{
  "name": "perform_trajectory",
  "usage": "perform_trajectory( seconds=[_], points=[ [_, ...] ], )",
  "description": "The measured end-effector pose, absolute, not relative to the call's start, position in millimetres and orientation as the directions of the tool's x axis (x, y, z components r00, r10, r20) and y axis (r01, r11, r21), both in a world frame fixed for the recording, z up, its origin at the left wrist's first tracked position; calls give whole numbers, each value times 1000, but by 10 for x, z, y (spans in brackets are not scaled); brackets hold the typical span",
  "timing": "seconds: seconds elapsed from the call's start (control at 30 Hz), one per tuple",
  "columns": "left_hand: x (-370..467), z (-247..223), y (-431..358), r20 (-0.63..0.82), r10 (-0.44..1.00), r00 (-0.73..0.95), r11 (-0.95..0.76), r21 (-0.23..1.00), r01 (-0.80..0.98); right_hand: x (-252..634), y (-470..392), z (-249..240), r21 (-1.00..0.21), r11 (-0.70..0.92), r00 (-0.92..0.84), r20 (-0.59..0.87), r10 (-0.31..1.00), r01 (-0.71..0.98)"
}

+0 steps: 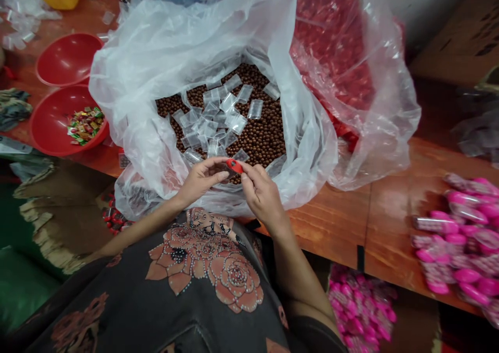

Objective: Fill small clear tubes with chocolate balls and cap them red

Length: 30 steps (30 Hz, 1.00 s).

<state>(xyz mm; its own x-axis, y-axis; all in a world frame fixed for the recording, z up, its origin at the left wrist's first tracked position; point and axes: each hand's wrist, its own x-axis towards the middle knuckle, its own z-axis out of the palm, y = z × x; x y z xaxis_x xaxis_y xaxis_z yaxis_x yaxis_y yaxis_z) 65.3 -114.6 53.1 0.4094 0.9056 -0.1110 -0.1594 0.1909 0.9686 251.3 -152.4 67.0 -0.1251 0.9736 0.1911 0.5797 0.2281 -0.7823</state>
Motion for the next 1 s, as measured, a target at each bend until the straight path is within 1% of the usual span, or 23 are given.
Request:
perform_trajectory(
  seconds=[0.07, 0.13, 0.2, 0.3, 0.43, 0.53, 0.67, 0.83, 0.93, 1.0],
  points=[
    [651, 536, -1160, -68, 909, 411, 132, 983, -129, 2506, -1530, 694, -670, 289, -155, 255, 955, 684],
    [643, 545, -1172, -26, 912, 410, 64, 995, -80, 2514, -1515, 691, -576, 342, -199, 298, 934, 743],
    [635, 555, -1182, 12, 908, 419, -1, 1000, -28, 2530, -1487, 672, -532, 392, -235, 340, 911, 751],
    [638, 559, -1197, 37, 897, 440, -45, 999, 8, 2546, -1448, 636, -547, 459, -264, 399, 878, 700],
    [670, 530, -1218, -18, 908, 419, 42, 998, -48, 2536, -1440, 595, -579, 499, -273, 435, 858, 645],
    [682, 510, -1224, -71, 922, 381, 96, 994, -46, 2516, -1453, 551, -538, 518, -298, 445, 844, 665],
    [671, 517, -1216, -101, 925, 366, 114, 993, -15, 2496, -1448, 480, -474, 527, -333, 434, 837, 705],
    [651, 519, -1214, -89, 916, 392, 96, 995, 2, 2519, -1409, 455, -544, 536, -289, 476, 831, 646],
    [632, 509, -1216, -64, 915, 399, 60, 998, 21, 2541, -1403, 461, -549, 540, -290, 479, 829, 638],
    [613, 509, -1213, -40, 916, 399, 15, 998, 65, 2557, -1409, 455, -546, 542, -294, 478, 828, 639]
  ],
)
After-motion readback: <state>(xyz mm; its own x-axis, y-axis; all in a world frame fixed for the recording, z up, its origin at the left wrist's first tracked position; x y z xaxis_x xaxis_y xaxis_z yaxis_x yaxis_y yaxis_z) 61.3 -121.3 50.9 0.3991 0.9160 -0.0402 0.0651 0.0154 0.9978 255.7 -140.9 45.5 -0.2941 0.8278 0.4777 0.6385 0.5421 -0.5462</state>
